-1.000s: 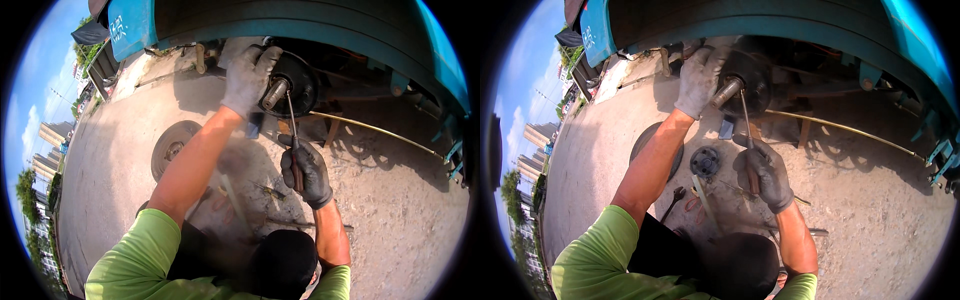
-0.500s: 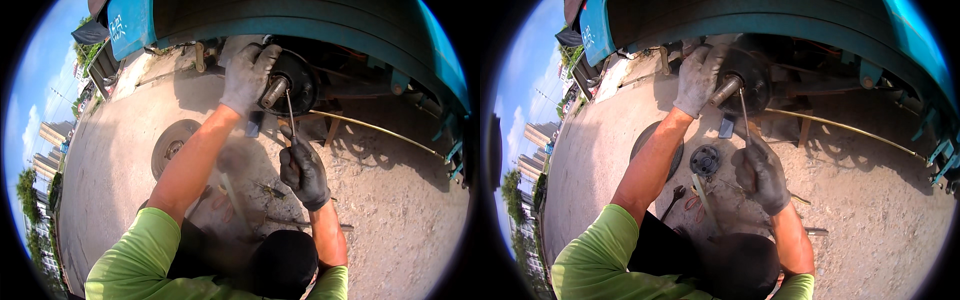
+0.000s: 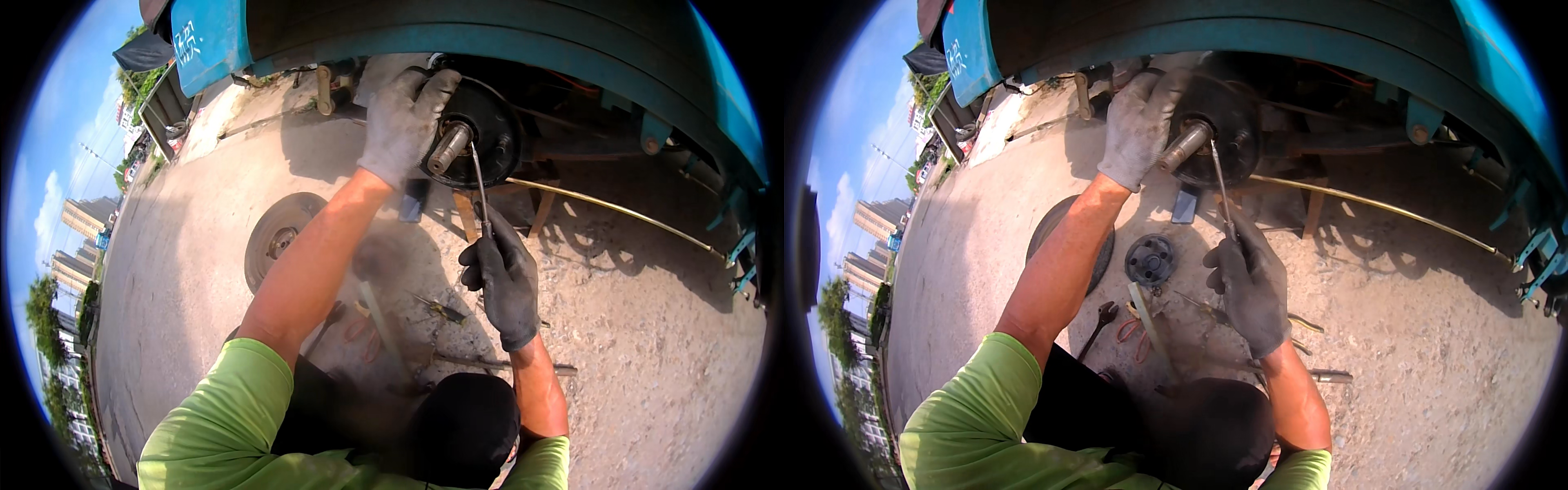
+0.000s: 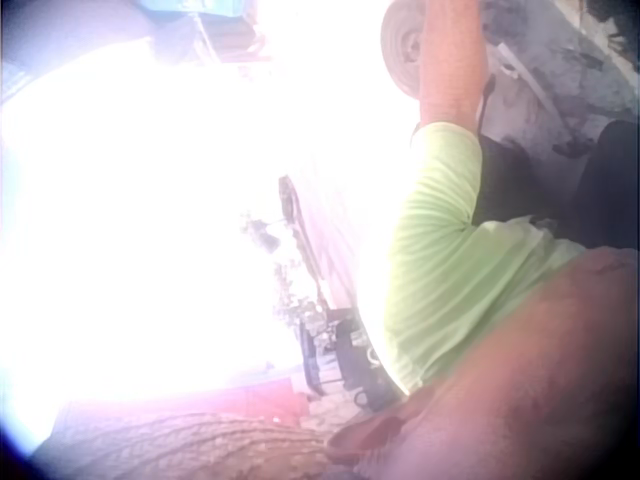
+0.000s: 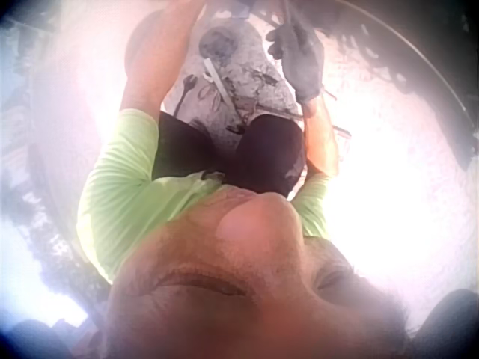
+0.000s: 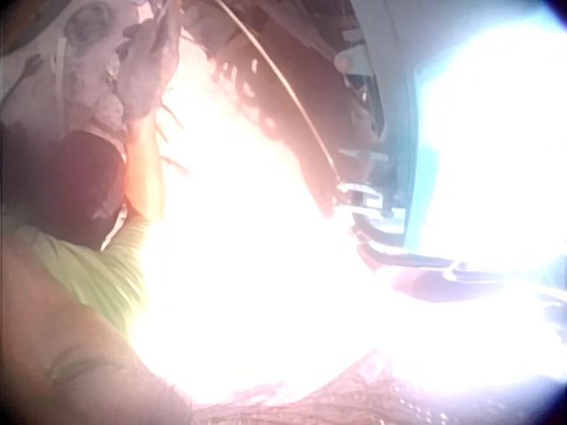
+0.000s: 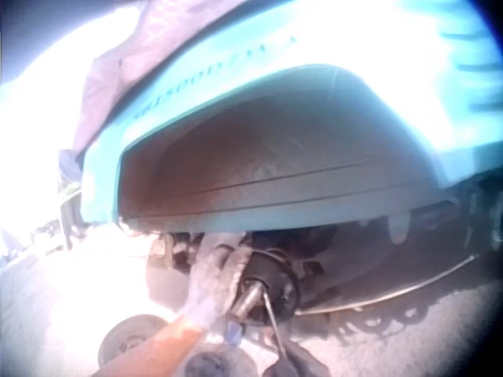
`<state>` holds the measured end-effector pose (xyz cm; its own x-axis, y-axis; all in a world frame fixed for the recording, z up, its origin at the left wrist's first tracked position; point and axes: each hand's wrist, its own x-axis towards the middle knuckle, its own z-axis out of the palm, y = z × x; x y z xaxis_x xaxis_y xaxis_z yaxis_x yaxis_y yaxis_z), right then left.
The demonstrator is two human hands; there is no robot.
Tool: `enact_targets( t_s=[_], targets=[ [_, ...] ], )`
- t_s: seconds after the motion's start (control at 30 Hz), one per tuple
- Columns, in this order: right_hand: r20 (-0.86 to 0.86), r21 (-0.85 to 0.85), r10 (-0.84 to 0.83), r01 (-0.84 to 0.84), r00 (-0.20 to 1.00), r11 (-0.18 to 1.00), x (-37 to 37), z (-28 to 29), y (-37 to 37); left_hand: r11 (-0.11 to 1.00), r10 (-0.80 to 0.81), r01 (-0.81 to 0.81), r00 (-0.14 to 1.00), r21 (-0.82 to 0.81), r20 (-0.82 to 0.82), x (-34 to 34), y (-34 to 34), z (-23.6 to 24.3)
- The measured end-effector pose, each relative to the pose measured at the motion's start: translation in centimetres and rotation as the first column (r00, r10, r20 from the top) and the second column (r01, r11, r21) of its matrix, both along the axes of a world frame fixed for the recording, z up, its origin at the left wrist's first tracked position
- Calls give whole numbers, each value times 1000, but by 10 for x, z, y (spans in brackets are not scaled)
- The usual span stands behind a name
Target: The person repairs the brake assembly on a vehicle by using a screwdriver and pliers to manipulate springs and pins, then uses a hammer and screwdriver to secure parts in place.
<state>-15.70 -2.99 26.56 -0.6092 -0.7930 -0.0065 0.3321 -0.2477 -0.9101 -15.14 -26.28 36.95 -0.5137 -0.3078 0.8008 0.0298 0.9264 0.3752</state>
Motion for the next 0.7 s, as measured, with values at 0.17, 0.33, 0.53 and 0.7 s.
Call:
enact_targets(
  t_s=[0.17, 0.33, 0.53, 0.7],
  targets=[
    [-71, 49, -52, 55, 996, 997, -1, 2, -1, 999, -7, 6, 1000, -32, -8, -1, -2, -1],
    [-168, 35, -113, 120, 979, 992, 2, 2, -1, 998, -4, 3, 1000, -60, -9, -1, -5, -2],
    [-186, 85, -78, 95, 980, 992, 5, 14, 2, 999, 4, -4, 1000, -34, 1, -1, -5, -3],
    [-224, 121, -24, 53, 974, 991, 3, 22, 4, 1000, 6, -6, 1000, 4, -8, 0, -2, -2]
  ],
)
